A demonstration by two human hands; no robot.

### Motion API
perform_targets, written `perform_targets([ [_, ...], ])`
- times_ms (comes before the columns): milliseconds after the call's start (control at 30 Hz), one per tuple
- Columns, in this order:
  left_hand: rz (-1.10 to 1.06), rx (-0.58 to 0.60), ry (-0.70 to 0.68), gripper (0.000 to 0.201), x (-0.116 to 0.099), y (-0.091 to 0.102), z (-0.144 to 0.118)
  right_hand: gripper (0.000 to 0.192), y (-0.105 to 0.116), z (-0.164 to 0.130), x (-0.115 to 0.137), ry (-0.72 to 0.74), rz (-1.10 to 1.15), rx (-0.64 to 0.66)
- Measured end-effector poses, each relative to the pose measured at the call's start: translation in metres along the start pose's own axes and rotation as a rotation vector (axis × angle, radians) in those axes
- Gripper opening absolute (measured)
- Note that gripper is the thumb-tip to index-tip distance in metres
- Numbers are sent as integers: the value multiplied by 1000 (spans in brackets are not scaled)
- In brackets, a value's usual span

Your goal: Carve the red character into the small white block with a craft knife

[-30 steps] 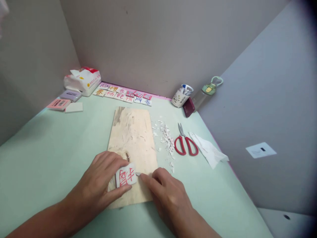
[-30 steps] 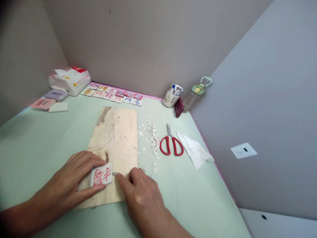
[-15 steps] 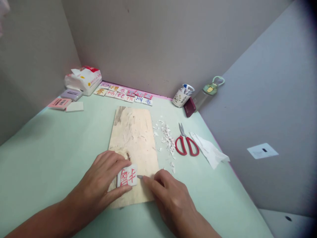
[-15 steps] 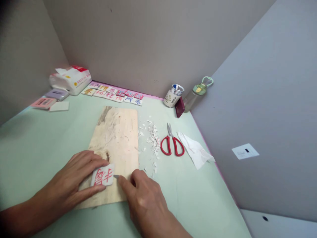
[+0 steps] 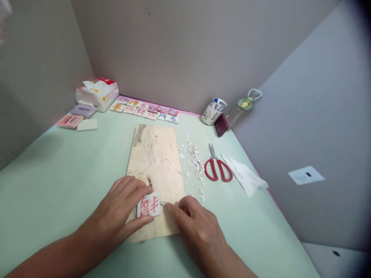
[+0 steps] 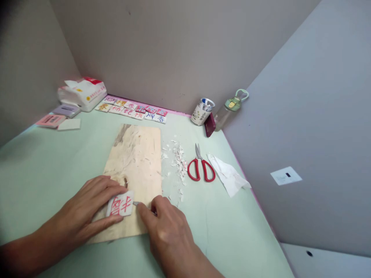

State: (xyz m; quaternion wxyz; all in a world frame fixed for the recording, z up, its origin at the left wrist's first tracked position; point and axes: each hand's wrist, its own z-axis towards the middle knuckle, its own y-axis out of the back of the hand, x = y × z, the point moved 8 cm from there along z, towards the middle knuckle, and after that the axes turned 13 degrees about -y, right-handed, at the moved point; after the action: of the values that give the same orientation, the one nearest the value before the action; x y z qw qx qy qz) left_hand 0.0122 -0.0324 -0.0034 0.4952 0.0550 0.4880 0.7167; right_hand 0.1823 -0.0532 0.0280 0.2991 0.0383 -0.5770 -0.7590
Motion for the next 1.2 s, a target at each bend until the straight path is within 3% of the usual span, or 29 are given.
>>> perform_targets([
  [200,-6,0,7,34,2,-2,-2,30,2,7,-4,48,-32,58],
  [500,-163,90,23,27,13,-3,0,30,7,27,-10,289,-34,96],
  [633,-193,108,8,29,14,-2,3,32,7,30,-13,312,-35,109],
  [867,-181,128,6,32,16,-3,3,36,-3,23,-3,339,-96,256],
  [1200,-200,115,-11,28,15,-3,1,35,-3,14,4,495,-158,106],
])
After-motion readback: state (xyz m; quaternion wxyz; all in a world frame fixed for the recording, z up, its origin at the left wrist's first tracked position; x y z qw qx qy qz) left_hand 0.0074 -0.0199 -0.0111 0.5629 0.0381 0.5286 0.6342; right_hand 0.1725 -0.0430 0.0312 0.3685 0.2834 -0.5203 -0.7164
